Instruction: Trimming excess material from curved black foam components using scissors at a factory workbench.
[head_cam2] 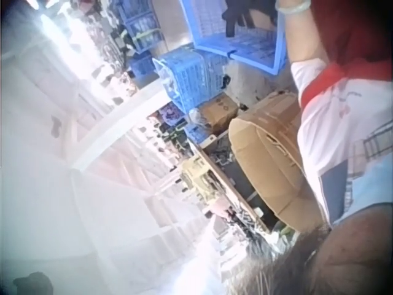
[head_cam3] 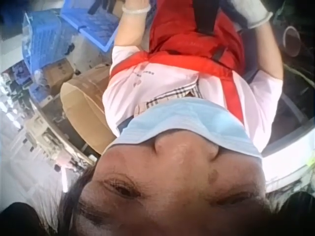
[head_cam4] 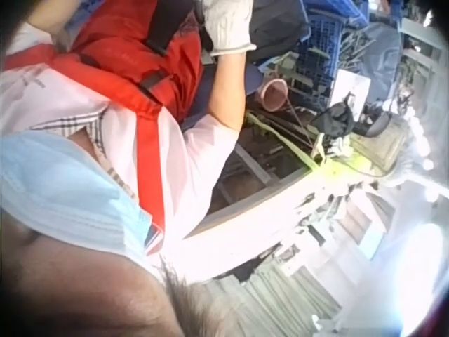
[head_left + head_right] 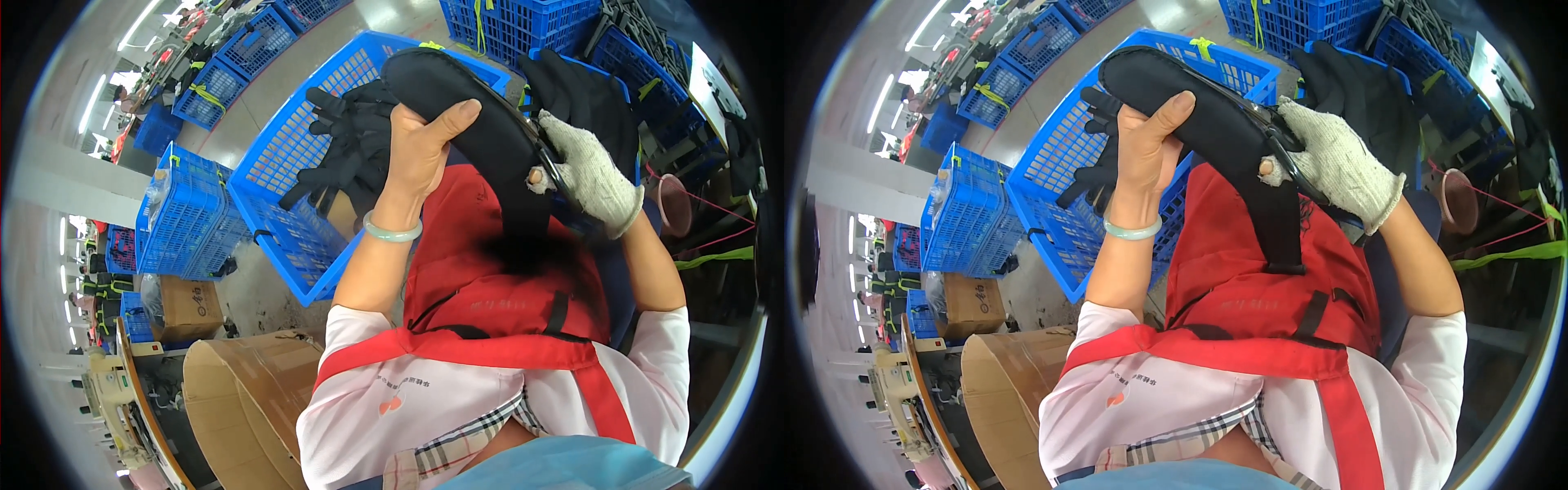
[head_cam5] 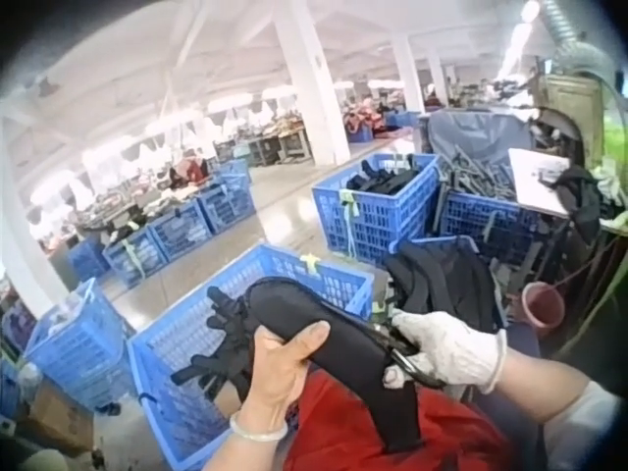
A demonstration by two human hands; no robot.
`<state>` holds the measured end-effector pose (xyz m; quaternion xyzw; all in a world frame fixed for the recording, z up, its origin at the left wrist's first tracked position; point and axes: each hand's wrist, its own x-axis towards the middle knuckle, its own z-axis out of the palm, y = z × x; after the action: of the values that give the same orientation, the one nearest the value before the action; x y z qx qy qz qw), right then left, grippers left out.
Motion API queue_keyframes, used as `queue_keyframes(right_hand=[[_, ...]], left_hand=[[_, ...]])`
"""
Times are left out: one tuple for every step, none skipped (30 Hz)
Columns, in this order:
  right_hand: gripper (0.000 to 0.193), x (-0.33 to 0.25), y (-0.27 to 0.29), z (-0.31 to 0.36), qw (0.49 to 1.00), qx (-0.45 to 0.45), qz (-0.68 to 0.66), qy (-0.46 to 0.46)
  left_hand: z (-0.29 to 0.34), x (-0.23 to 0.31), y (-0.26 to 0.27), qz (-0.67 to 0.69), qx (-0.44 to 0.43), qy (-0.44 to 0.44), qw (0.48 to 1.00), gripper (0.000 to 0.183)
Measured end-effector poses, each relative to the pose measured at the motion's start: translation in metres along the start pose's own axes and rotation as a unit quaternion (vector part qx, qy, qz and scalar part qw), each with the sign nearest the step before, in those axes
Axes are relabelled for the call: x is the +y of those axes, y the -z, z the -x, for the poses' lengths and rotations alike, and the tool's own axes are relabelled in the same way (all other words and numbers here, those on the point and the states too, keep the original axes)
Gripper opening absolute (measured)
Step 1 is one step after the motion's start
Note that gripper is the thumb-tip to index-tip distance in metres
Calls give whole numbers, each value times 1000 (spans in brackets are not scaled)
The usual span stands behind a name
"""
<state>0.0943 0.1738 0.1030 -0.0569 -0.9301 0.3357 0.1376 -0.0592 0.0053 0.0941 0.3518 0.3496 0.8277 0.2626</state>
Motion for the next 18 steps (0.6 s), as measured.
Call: queue_keyframes(right_hand=[[84,-4,4,-1,1000,-24,-1,-16],[83,-7,7,-1,998,-47,-2,-32],[83,-3,6,0,998,-45,0,-33],[82,4,4,1,999,6,35,27],[81,8,3,2,992,57,71,87],[81,3,7,1,992,58,72,89],[81,-4,12,-1,999,-1,50,15],[81,-9,16,-2,996,-59,27,-60],[81,-5,14,-2,996,-57,27,-58],[79,3,11,0,999,-30,31,-18],[78,7,9,0,999,-3,34,21],[78,5,10,-1,999,-2,35,22],[75,3,10,-2,999,19,20,44],[73,0,10,-2,997,40,5,66],[73,-5,12,-3,997,41,7,68],[72,-12,15,-4,999,16,-23,20],[70,-16,18,-5,998,-8,-53,-27],[70,-18,19,-4,998,-7,-51,-24]], left_hand=[[0,0,-1,0,-2,1,1000,17],[0,0,-1,2,0,0,1000,18],[-1,0,-2,6,1,-2,1000,20],[-2,-2,-4,7,-1,-3,1000,20],[-2,-3,-6,9,-9,3,1000,20],[-2,-3,-7,9,-15,8,1000,21],[-2,-3,-6,9,-16,6,1000,21],[-2,-2,-6,9,-16,10,1000,21],[-3,-2,-6,8,-18,15,1000,22],[-3,-3,-6,7,-20,12,1000,22],[-3,-4,-7,-5,-30,12,999,22],[-2,-3,-8,-16,-39,13,999,23],[-3,-2,-10,-16,-41,11,999,23],[-3,-1,-12,-14,-41,14,999,23],[-4,0,-14,-12,-41,16,999,23],[-5,0,-13,-13,-43,13,999,23],[-6,-1,-11,-21,-48,7,999,22],[-7,-1,-11,-30,-53,-2,998,22]])
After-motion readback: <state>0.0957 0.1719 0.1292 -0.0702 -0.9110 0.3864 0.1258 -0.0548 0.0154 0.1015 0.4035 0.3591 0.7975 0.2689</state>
